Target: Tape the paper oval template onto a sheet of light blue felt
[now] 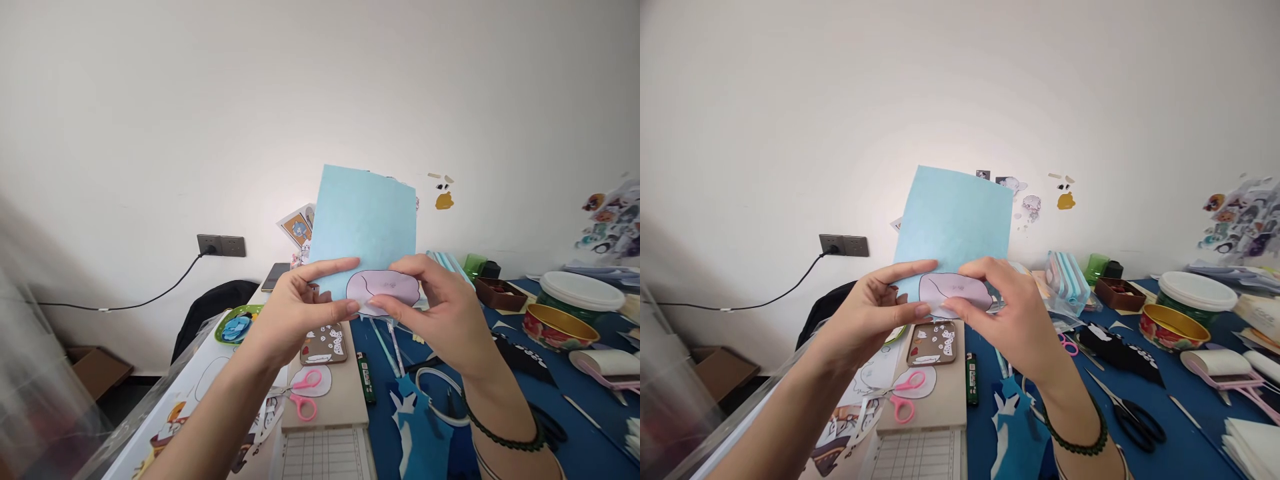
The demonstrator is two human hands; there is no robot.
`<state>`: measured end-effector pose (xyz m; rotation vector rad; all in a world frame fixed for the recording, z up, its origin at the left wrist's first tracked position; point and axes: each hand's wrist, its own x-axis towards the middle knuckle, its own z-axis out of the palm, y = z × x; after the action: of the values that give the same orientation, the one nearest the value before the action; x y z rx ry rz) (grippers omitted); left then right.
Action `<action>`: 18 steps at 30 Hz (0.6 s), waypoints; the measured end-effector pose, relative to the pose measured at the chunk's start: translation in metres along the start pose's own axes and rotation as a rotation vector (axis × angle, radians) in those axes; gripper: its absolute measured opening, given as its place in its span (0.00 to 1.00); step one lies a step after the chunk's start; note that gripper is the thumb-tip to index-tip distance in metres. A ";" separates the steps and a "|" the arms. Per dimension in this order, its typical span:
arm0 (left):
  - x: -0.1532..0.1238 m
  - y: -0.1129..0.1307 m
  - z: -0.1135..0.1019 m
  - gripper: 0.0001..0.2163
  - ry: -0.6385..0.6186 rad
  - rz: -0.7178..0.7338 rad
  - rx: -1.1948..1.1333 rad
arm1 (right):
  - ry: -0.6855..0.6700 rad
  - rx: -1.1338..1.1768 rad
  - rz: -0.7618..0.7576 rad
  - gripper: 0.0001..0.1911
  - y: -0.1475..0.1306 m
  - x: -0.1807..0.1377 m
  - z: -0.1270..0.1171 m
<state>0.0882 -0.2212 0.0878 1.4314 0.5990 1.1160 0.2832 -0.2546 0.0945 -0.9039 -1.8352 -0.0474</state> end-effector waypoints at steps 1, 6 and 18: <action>0.000 0.000 0.000 0.25 -0.005 0.007 0.011 | -0.003 -0.003 -0.001 0.07 0.000 0.000 0.000; -0.001 -0.001 -0.001 0.26 -0.011 0.012 0.042 | 0.024 0.003 0.013 0.08 -0.002 0.000 0.001; -0.004 0.002 0.000 0.26 -0.014 0.007 0.065 | 0.020 0.162 0.112 0.07 -0.008 0.000 0.003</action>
<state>0.0861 -0.2247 0.0889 1.4963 0.6257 1.1003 0.2761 -0.2589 0.0955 -0.8874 -1.7396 0.1592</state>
